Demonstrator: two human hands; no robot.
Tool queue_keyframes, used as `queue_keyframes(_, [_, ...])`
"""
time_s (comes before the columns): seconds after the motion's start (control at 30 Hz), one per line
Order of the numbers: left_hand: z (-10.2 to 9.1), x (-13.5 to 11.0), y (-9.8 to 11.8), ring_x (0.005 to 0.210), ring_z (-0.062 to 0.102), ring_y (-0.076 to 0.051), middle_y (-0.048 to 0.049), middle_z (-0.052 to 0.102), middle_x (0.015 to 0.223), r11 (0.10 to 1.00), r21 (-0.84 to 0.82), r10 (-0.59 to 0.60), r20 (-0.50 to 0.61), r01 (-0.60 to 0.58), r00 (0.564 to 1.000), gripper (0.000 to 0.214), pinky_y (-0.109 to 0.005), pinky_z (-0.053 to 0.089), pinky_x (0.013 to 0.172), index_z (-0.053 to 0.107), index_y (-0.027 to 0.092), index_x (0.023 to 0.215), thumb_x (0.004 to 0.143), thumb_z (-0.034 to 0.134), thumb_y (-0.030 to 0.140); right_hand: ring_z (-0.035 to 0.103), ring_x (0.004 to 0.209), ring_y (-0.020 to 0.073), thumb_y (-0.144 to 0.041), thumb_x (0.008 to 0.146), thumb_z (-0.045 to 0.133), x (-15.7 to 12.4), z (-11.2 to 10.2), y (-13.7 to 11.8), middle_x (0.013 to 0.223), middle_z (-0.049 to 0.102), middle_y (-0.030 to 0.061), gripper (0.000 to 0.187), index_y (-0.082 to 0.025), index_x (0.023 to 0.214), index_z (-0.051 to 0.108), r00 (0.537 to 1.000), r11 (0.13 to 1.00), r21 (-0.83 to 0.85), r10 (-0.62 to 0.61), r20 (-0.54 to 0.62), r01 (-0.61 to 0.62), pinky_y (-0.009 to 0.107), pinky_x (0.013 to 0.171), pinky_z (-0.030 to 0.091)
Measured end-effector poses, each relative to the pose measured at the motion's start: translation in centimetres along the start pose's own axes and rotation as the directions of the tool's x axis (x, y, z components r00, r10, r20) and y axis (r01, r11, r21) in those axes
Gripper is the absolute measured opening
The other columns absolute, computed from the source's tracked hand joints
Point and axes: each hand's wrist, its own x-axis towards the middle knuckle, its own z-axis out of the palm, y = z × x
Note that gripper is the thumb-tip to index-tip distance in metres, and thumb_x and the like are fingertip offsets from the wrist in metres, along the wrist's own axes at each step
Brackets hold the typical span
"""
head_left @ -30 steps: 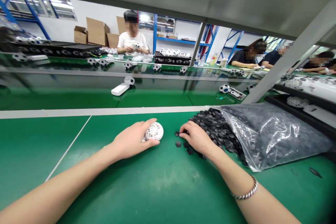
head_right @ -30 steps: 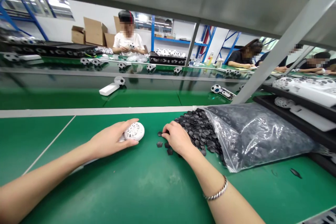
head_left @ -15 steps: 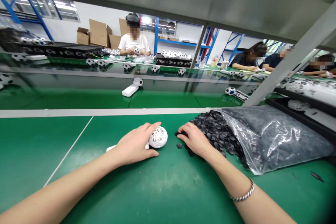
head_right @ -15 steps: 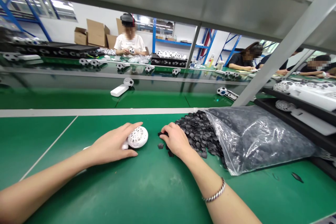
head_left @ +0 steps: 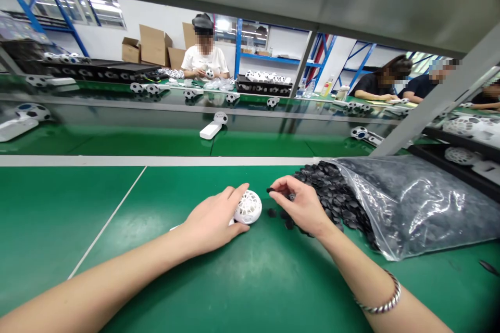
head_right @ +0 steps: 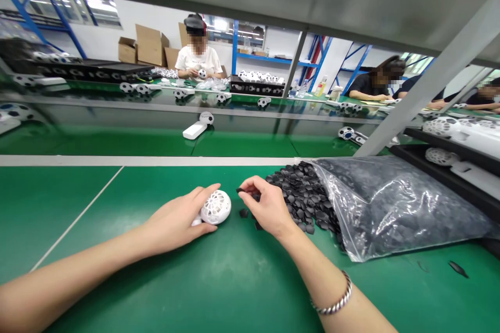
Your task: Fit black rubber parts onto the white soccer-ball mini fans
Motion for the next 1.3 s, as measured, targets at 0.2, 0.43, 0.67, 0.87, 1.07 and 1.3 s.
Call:
queue_keyframes(0.2, [-0.2,0.2,-0.4,0.096,0.054,-0.027,-0.0045,0.045,0.122,0.999,-0.035,-0.017,-0.027,0.016,0.999,0.070,-0.037,0.044,0.078,0.020,0.031,0.134,0.074,0.053,0.045,0.055,0.078,0.0120,-0.018,0.082,0.052,-0.8,0.3,-1.8,0.083,0.061,0.0002,0.010,-0.021,0.086,0.061,0.976,0.983,0.014,-0.182,0.119,0.182,0.025,0.074,0.042])
queue_keyframes(0.43, [-0.3,0.2,-0.3,0.099,0.053,-0.028,-0.0049,0.045,0.121,0.997,-0.072,-0.006,-0.030,0.004,1.000,0.072,-0.037,0.045,0.078,0.023,0.030,0.133,0.072,0.052,0.055,0.052,0.080,0.0133,-0.019,0.084,0.053,-1.7,1.1,-2.1,0.084,0.061,0.0004,0.009,-0.021,0.091,0.058,0.925,0.927,-0.147,-0.308,0.222,0.344,0.029,0.074,0.036])
queue_keyframes(0.67, [-0.4,0.1,-0.2,0.100,0.053,-0.028,-0.0052,0.044,0.123,0.998,-0.070,0.000,-0.042,-0.003,0.999,0.070,-0.035,0.047,0.075,0.024,0.030,0.132,0.073,0.052,0.054,0.051,0.082,0.0134,-0.019,0.088,0.045,-1.9,1.5,-2.2,0.087,0.060,0.0015,0.017,-0.024,0.096,0.059,0.862,0.859,-0.193,-0.408,0.302,0.475,0.029,0.073,0.035])
queue_keyframes(0.87, [-0.5,0.1,-0.1,0.099,0.053,-0.027,-0.0054,0.044,0.123,0.999,-0.044,0.008,-0.043,-0.010,0.999,0.067,-0.037,0.046,0.077,0.024,0.028,0.133,0.076,0.046,0.056,0.051,0.084,0.0153,-0.019,0.086,0.048,-2.0,2.6,-1.8,0.087,0.058,0.0025,0.016,-0.024,0.096,0.059,0.903,0.894,-0.195,-0.353,0.246,0.403,0.031,0.076,0.039])
queue_keyframes(1.07, [-0.6,0.1,-0.1,0.099,0.054,-0.026,-0.0054,0.047,0.120,0.999,-0.045,0.017,-0.037,-0.019,0.999,0.063,-0.038,0.045,0.082,0.026,0.027,0.132,0.078,0.046,0.051,0.037,0.118,0.0214,-0.025,0.079,0.056,-2.1,2.8,-1.2,0.126,0.042,0.0083,0.046,-0.023,0.122,0.041,0.965,0.971,-0.098,-0.200,0.170,0.218,0.039,0.099,0.033])
queue_keyframes(1.3, [-0.7,0.3,-0.2,0.099,0.053,-0.024,-0.0049,0.050,0.116,0.994,-0.107,0.024,-0.052,-0.030,0.998,0.060,-0.034,0.044,0.083,0.030,0.027,0.130,0.077,0.048,0.049,0.045,0.111,0.0205,-0.027,0.080,0.054,-1.8,3.0,-1.3,0.123,0.048,0.0083,0.045,-0.021,0.123,0.039,0.964,0.992,-0.006,-0.119,0.238,0.124,0.039,0.096,0.037])
